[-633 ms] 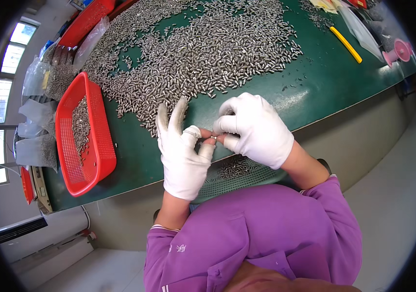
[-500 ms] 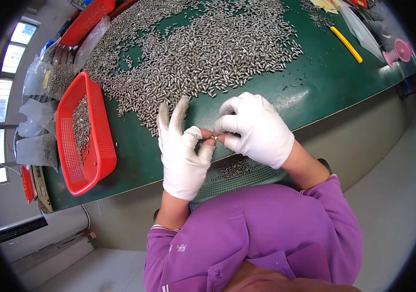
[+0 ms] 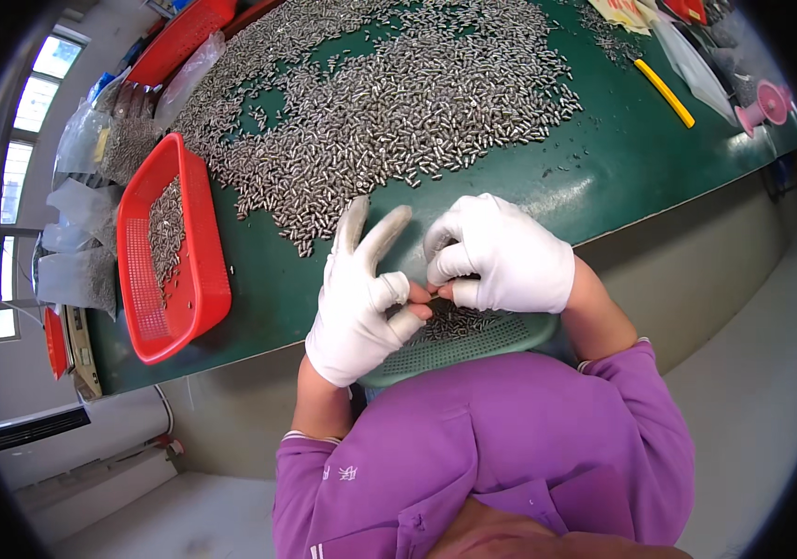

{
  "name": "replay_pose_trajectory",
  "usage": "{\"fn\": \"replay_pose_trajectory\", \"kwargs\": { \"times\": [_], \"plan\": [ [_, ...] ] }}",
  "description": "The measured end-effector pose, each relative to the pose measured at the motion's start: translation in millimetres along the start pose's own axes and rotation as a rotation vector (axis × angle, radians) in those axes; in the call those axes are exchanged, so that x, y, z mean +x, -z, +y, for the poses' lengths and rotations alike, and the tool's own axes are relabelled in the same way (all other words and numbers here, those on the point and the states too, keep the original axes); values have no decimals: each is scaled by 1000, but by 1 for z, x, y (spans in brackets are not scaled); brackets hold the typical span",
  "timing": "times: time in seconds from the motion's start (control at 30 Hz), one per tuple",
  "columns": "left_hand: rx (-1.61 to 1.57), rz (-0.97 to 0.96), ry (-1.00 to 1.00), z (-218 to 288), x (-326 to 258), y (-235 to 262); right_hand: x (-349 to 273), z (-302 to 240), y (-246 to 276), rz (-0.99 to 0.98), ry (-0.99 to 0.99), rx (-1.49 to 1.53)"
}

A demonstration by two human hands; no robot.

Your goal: Sorting and inspecting small metal hardware components at a workbench.

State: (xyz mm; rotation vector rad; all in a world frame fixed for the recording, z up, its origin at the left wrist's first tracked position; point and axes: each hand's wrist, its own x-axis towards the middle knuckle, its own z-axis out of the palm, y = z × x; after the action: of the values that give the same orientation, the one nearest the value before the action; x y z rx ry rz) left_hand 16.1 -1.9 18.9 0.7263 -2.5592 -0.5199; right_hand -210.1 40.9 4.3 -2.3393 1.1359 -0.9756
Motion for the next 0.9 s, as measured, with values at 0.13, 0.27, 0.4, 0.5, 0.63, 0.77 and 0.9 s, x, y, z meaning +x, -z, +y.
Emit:
{"fn": "replay_pose_trajectory", "kwargs": {
  "times": [0.13, 0.27, 0.4, 0.5, 0.63, 0.77, 0.9],
  "plan": [
    [-178, 187, 10, -11, -6, -9, -2, -2, 2, 7, -40, 8],
    [-401, 463, 160, -11, -29, -15, -20, 5, 21, 14, 2, 474],
    [-276, 815, 101, -24, -88, -4, -44, 13, 58, -414, 2, 721],
    [-174, 738, 197, -26, -129, 2, -80, 12, 79, -648, -441, 392],
    [-23, 524, 480, -42, -165, -25, -138, 35, 70, -429, -963, -203],
    [-109, 226, 923, -30, -157, -58, -154, 46, 32, -209, -920, 102],
    [-172, 178, 1003, -26, -141, -69, -168, 50, -7, -62, -1018, 290]
  ]
}}
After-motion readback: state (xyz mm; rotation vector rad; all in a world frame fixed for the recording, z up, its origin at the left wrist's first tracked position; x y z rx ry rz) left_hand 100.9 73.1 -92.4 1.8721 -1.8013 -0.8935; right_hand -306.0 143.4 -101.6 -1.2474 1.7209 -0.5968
